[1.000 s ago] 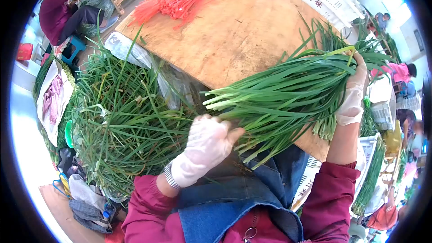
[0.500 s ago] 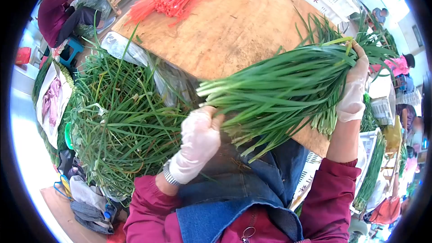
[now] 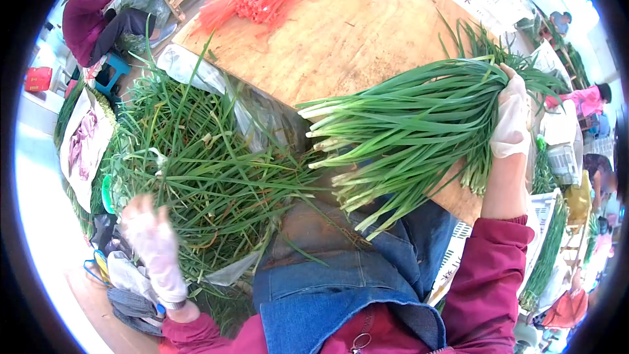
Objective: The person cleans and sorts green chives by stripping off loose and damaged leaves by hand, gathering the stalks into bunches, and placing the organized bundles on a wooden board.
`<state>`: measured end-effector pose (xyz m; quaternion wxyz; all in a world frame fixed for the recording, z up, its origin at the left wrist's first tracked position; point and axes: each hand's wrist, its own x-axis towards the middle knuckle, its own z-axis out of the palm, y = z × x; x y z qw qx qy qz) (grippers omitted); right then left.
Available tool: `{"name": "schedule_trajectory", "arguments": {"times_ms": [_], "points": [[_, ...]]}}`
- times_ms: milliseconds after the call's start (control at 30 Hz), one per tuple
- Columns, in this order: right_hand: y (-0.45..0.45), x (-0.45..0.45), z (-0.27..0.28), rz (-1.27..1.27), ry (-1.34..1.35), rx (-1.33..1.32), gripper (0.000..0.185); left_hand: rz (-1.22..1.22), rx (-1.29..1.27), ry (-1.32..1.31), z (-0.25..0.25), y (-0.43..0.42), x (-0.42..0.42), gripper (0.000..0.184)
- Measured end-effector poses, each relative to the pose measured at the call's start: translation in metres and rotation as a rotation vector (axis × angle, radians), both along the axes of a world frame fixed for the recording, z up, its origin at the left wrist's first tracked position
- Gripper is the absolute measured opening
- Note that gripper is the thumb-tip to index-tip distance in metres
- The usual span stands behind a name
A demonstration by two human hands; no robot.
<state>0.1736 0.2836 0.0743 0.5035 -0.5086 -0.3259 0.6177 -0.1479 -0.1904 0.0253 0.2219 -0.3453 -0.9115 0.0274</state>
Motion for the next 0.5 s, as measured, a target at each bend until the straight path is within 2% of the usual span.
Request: {"name": "schedule_trajectory", "arguments": {"times_ms": [67, 100, 133, 200, 233, 333, 367, 467, 500], "points": [[-0.004, 0.002, 0.002, 0.014, -0.068, -0.044, 0.024, -0.421, 0.299, -0.256, 0.002, 0.056, 0.041, 0.027], [-0.019, -0.005, 0.008, 0.002, -0.066, 0.019, 0.025, -0.533, 0.372, -0.384, 0.000, 0.082, 0.061, 0.027], [-0.010, -0.001, 0.003, 0.018, -0.076, 0.027, 0.025, -0.681, 0.383, -0.375, -0.001, 0.107, 0.076, 0.027], [0.013, 0.015, -0.016, 0.041, -0.095, 0.040, 0.027, -0.759, 0.344, -0.456, 0.003, 0.146, 0.105, 0.028], [-0.001, 0.000, -0.001, 0.001, -0.134, -0.089, 0.033, -0.781, 0.321, -0.458, -0.001, 0.160, 0.109, 0.029], [-0.007, 0.023, -0.021, 0.125, -0.487, 0.505, 0.038, -0.867, 0.277, -0.440, -0.021, 0.179, 0.102, 0.026], [-0.022, 0.015, -0.014, 0.128, -0.516, 0.548, 0.039, -0.869, 0.294, -0.452, -0.023, 0.180, 0.100, 0.025], [-0.025, 0.004, -0.007, 0.119, -0.430, 0.473, 0.040, -0.855, 0.493, -0.619, -0.021, 0.179, 0.102, 0.016], [-0.007, 0.008, -0.013, 0.136, -0.324, 0.335, 0.040, -0.856, 0.600, -0.677, -0.026, 0.178, 0.101, 0.014]]}}
